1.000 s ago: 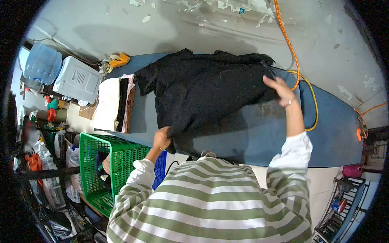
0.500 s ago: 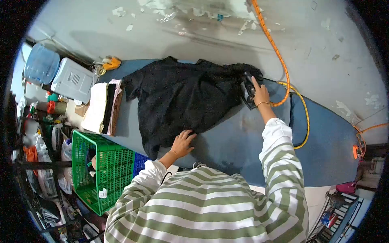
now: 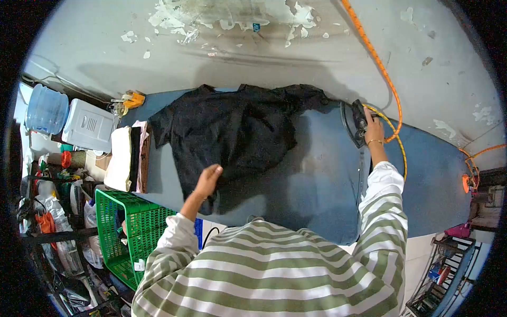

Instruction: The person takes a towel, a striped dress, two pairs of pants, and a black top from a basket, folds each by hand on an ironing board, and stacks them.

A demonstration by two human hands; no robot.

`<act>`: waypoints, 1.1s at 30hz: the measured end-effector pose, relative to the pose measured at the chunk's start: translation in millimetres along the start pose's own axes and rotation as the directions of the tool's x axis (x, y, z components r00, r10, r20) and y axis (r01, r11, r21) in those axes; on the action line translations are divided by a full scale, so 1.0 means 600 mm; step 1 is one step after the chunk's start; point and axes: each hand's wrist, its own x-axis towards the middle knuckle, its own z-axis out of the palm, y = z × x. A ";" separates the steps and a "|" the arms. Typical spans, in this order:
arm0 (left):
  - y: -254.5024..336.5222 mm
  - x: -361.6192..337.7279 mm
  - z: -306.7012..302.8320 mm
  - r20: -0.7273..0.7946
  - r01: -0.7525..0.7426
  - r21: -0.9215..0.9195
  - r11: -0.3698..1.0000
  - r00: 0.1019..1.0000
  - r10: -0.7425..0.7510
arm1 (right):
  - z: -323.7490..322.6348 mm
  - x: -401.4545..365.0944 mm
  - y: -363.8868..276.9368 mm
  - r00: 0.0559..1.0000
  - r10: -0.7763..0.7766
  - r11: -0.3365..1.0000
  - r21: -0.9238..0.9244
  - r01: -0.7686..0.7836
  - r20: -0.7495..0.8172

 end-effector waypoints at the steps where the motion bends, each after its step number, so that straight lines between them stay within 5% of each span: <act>1: 0.010 -0.003 -0.026 0.040 0.081 -0.197 0.977 0.996 -0.074 | 0.002 -0.005 0.000 0.999 0.013 0.999 -0.028 -0.015 -0.051; 2: 0.038 -0.011 -0.060 0.151 0.230 -0.488 0.842 0.972 -0.179 | -0.039 -0.019 -0.038 0.993 0.108 0.993 -0.051 -0.105 0.056; 3: 0.054 -0.018 -0.092 0.278 0.367 -0.710 0.601 0.930 -0.240 | -0.038 -0.031 -0.056 0.997 0.073 0.997 -0.013 -0.073 -0.008; 4: 0.013 -0.019 -0.108 0.091 0.369 -0.548 0.750 0.918 -0.385 | -0.033 -0.050 -0.073 0.997 0.037 0.999 0.026 -0.036 -0.067; 5: -0.019 -0.023 -0.128 0.067 0.197 -0.111 0.974 0.979 -0.191 | -0.025 -0.074 -0.087 0.993 0.004 0.998 0.063 0.004 -0.121; 7: -0.072 -0.056 -0.127 -0.118 0.066 0.553 0.830 0.993 0.000 | 0.004 -0.123 -0.120 0.991 -0.089 0.981 0.165 0.105 -0.102; 9: -0.046 -0.088 -0.098 -0.238 -0.022 0.782 0.623 0.913 0.331 | 0.028 -0.191 -0.163 0.987 -0.141 0.953 0.260 0.158 -0.082; 11: -0.026 -0.107 -0.060 -0.157 -0.280 0.625 0.729 0.869 0.469 | 0.041 -0.265 -0.206 0.993 -0.115 0.928 0.360 0.096 0.032; 12: -0.014 -0.119 -0.042 0.039 -0.386 0.562 0.732 0.896 0.442 | 0.041 -0.300 -0.221 0.990 -0.124 0.917 0.388 0.088 0.069; 15: -0.013 -0.157 0.007 0.047 -0.363 0.732 0.577 0.871 0.489 | 0.040 -0.382 -0.248 0.974 -0.162 0.884 0.461 0.074 0.156; 18: -0.064 -0.130 -0.007 0.047 -0.354 0.747 0.563 0.873 0.486 | 0.028 -0.433 -0.263 0.970 -0.169 0.849 0.526 0.053 0.176; 24: -0.085 -0.097 -0.073 0.054 -0.315 0.648 0.694 0.927 0.370 | -0.011 -0.512 -0.298 0.969 -0.118 0.740 0.670 -0.061 0.219; 26: -0.081 -0.091 -0.097 0.098 -0.328 0.628 0.706 0.933 0.346 | -0.021 -0.537 -0.329 0.956 -0.093 0.606 0.778 -0.168 0.279; 29: -0.051 -0.091 -0.105 0.076 -0.139 0.513 0.847 0.990 0.116 | -0.048 -0.567 -0.407 0.952 -0.157 0.360 0.913 -0.193 0.264; 30: -0.044 -0.089 -0.111 0.168 -0.214 0.441 0.872 0.974 0.154 | -0.064 -0.571 -0.444 0.943 -0.207 0.242 0.948 -0.208 0.260; 31: -0.038 -0.091 -0.114 0.210 -0.134 0.292 0.947 0.975 0.074 | -0.081 -0.577 -0.480 0.933 -0.257 0.122 0.966 -0.227 0.252; 33: 0.006 -0.106 -0.128 0.331 0.068 -0.011 0.998 0.942 -0.061 | -0.126 -0.576 -0.549 0.895 -0.336 0.082 0.956 -0.283 0.294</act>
